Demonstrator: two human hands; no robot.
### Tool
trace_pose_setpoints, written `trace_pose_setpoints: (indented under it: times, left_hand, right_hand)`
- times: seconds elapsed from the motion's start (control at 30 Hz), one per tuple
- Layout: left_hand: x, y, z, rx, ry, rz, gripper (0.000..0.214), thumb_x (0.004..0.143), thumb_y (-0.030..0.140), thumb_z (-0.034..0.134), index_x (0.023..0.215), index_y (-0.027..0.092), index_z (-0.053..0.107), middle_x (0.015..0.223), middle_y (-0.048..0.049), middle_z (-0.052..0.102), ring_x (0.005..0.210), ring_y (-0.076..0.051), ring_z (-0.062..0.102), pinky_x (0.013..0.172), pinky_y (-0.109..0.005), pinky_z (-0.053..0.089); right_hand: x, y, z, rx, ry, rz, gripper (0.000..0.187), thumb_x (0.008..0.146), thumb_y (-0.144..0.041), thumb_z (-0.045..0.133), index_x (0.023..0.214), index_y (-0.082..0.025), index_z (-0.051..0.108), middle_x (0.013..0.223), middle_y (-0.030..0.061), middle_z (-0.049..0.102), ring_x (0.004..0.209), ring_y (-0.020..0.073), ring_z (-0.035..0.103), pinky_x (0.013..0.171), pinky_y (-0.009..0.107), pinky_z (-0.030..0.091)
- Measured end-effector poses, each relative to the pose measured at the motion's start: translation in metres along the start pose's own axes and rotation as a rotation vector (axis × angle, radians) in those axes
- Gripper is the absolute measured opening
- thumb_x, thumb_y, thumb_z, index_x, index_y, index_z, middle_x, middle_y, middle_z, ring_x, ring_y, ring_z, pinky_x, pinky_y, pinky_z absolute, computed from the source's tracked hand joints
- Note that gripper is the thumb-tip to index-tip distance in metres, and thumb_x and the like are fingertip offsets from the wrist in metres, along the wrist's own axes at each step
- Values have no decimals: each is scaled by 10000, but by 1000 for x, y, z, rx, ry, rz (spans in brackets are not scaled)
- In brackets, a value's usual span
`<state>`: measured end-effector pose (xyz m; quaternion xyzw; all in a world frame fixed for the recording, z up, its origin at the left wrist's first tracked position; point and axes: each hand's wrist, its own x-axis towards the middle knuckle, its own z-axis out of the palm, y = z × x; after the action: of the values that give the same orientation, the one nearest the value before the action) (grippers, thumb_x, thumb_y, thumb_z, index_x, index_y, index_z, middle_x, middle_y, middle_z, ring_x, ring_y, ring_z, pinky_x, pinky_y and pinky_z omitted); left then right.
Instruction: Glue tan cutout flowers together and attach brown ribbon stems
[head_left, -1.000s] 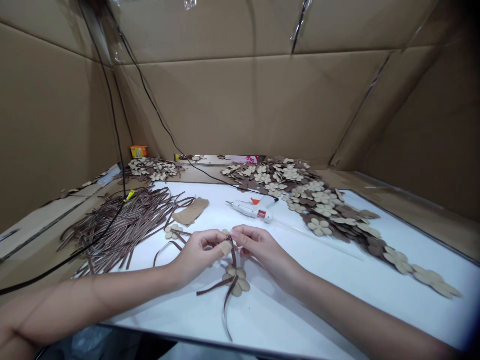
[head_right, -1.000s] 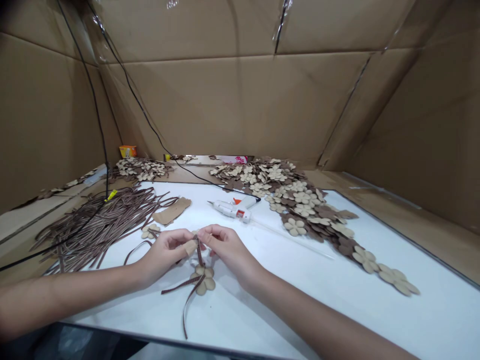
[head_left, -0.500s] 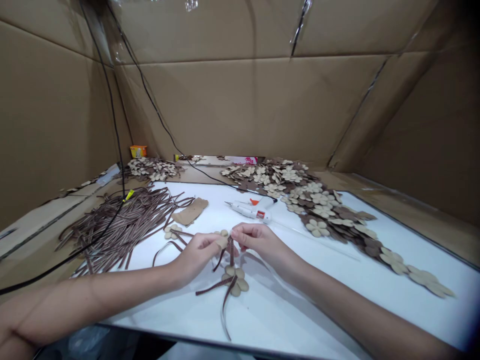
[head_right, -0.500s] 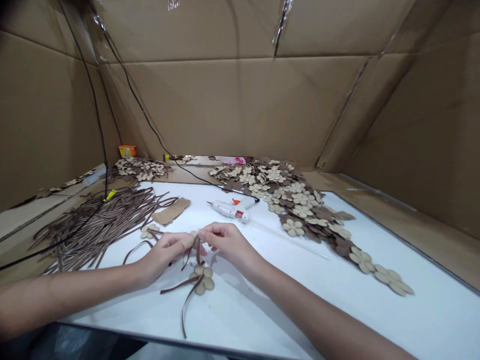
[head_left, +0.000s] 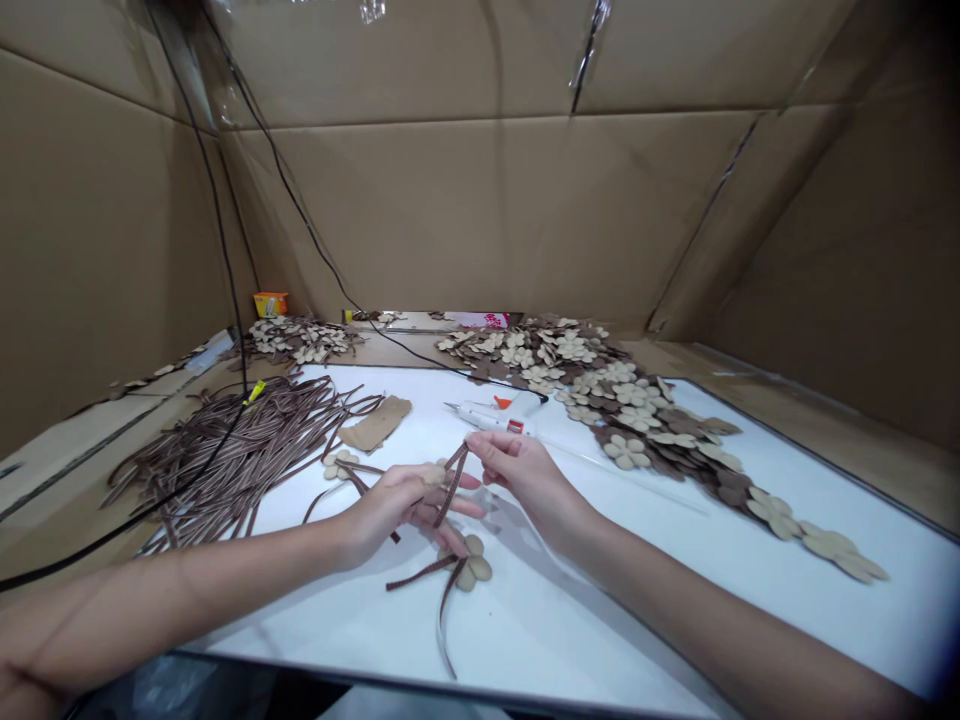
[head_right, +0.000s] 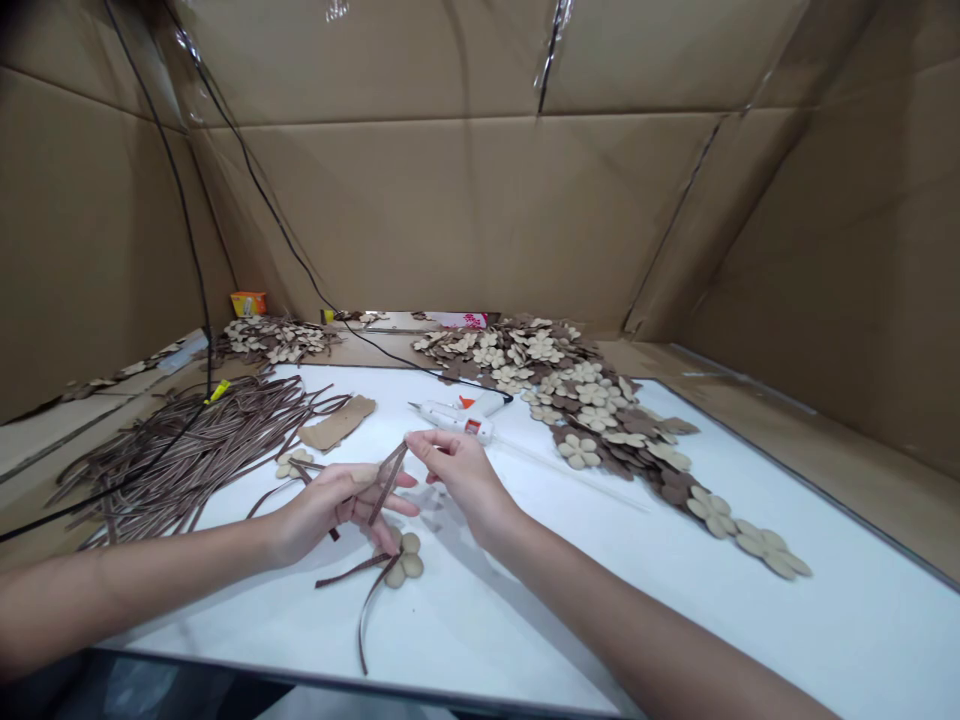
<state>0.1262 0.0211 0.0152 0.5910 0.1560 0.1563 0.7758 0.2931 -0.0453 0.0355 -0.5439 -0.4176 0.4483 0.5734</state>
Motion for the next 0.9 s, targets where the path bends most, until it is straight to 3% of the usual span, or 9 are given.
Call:
trace_pose_setpoints:
  times: [0.43,0.9]
  left_hand:
    - [2,2,-2,-4,-7,-77,406,828,429,506,1072,127,623,928,-169,716,613,-217,694,575,-274,498]
    - [1,3,2,69,1,-47,453,842,466,490,1097,125,645,844,-144,732,732,-219,673,628,-266,466]
  right_hand:
    - [4,3,-4,-39,93,-28,327,626,-481,725,712,-171,669,670,-23,535,572,95,383,576,249,326]
    - [3,4,-2,-63,80,-13,352,607,-497,731,694,-162,667,626,-27,537,551,96,397,553,251,331]
